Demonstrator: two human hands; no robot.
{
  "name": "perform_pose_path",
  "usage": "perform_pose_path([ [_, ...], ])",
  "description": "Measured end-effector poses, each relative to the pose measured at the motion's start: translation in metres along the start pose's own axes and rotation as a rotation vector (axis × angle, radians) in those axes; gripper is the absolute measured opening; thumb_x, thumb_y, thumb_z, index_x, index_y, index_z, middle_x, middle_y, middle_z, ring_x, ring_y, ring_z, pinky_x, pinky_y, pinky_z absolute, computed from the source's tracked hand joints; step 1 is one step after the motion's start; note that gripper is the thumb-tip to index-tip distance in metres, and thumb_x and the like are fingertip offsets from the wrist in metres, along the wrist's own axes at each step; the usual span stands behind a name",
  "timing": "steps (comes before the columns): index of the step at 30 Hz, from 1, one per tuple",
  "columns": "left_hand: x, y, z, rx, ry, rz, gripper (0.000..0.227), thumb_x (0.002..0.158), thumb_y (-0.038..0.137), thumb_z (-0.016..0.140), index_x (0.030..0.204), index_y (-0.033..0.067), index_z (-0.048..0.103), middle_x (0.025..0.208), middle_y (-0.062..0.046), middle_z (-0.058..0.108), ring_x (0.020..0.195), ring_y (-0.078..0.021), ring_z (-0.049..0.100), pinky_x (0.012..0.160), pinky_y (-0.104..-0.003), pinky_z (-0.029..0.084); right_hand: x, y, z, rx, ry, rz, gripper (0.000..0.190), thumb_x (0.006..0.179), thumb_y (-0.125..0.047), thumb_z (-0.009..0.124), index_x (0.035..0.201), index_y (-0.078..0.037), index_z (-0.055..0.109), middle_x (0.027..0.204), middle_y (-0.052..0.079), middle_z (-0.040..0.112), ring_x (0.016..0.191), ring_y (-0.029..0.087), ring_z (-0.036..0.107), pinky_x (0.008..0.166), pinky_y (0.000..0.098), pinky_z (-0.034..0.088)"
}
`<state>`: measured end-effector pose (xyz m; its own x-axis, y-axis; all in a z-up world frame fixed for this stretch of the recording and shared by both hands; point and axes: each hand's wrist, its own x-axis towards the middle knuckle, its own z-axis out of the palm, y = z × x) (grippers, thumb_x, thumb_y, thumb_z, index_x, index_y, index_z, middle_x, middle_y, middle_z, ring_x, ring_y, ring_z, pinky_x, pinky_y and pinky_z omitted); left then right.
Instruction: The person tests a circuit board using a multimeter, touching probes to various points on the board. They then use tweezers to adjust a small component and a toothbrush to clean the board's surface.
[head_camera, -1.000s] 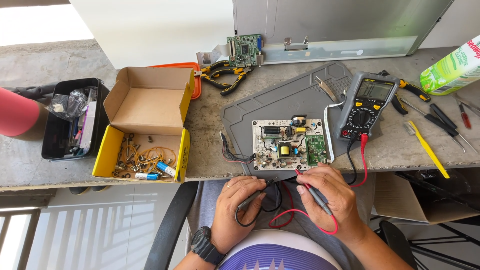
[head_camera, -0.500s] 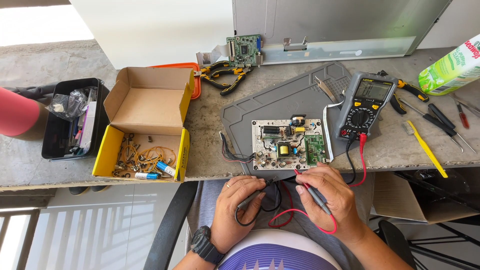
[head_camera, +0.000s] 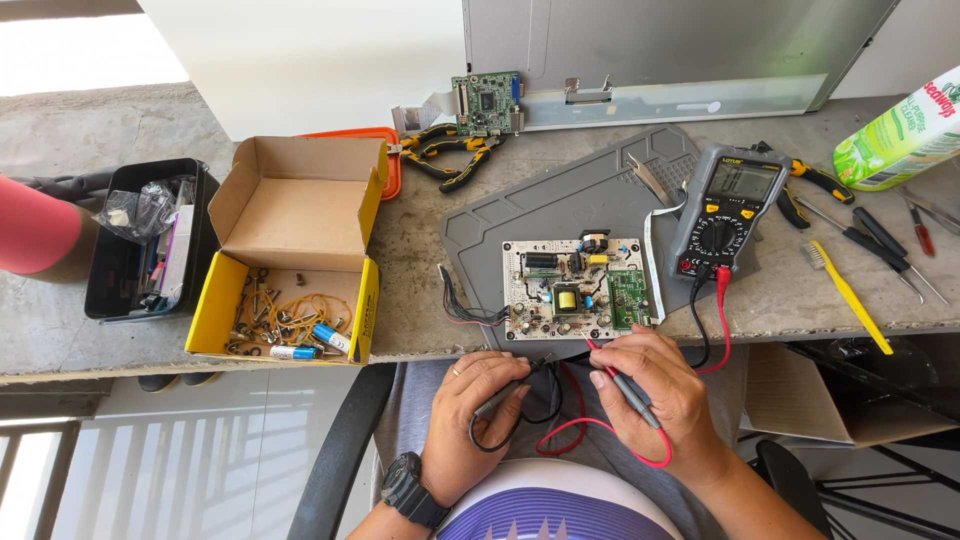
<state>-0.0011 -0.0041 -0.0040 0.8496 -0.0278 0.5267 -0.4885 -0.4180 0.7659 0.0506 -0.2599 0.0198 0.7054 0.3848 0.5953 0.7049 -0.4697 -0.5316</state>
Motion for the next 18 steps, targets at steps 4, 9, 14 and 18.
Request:
perform_pose_path([
  [4, 0.0002, 0.0000, -0.0005, 0.009, -0.003, 0.003, 0.017, 0.109, 0.008, 0.077, 0.125, 0.0083, 0.081, 0.122, -0.007, 0.087, 0.117, -0.0304, 0.082, 0.110, -0.044, 0.060, 0.0008, -0.0006, 0.0000, 0.002, -0.001, -0.002, 0.013, 0.105, -0.010, 0.077, 0.117, -0.005, 0.080, 0.109, 0.009, 0.083, 0.103, 0.027, 0.079, 0.116, 0.0516, 0.060],
  [9, -0.0003, -0.0008, 0.0001, 0.010, -0.007, 0.004, 0.017, 0.108, 0.008, 0.077, 0.125, 0.0087, 0.080, 0.122, -0.006, 0.087, 0.116, -0.0303, 0.082, 0.110, -0.044, 0.060, -0.0001, 0.0007, 0.0003, -0.015, -0.004, -0.008, 0.012, 0.105, -0.009, 0.077, 0.117, -0.006, 0.080, 0.108, 0.008, 0.083, 0.103, 0.026, 0.078, 0.117, 0.0515, 0.059],
  [14, 0.0003, 0.0003, -0.0012, 0.004, -0.006, 0.003, 0.017, 0.108, 0.007, 0.077, 0.125, 0.0082, 0.080, 0.122, -0.007, 0.087, 0.117, -0.0310, 0.082, 0.110, -0.044, 0.061, 0.0027, -0.0026, -0.0006, 0.003, -0.001, -0.003, 0.013, 0.104, -0.008, 0.077, 0.116, -0.005, 0.080, 0.108, 0.008, 0.084, 0.102, 0.027, 0.079, 0.117, 0.0520, 0.059],
  [18, 0.0026, 0.0032, -0.0037, 0.000, -0.015, -0.004, 0.015, 0.109, 0.009, 0.077, 0.123, 0.0073, 0.081, 0.123, -0.008, 0.087, 0.118, -0.0322, 0.082, 0.109, -0.045, 0.062, 0.0054, -0.0052, -0.0016, -0.001, 0.000, -0.010, 0.012, 0.105, -0.008, 0.076, 0.116, -0.005, 0.079, 0.107, 0.010, 0.083, 0.100, 0.028, 0.079, 0.114, 0.0512, 0.059],
])
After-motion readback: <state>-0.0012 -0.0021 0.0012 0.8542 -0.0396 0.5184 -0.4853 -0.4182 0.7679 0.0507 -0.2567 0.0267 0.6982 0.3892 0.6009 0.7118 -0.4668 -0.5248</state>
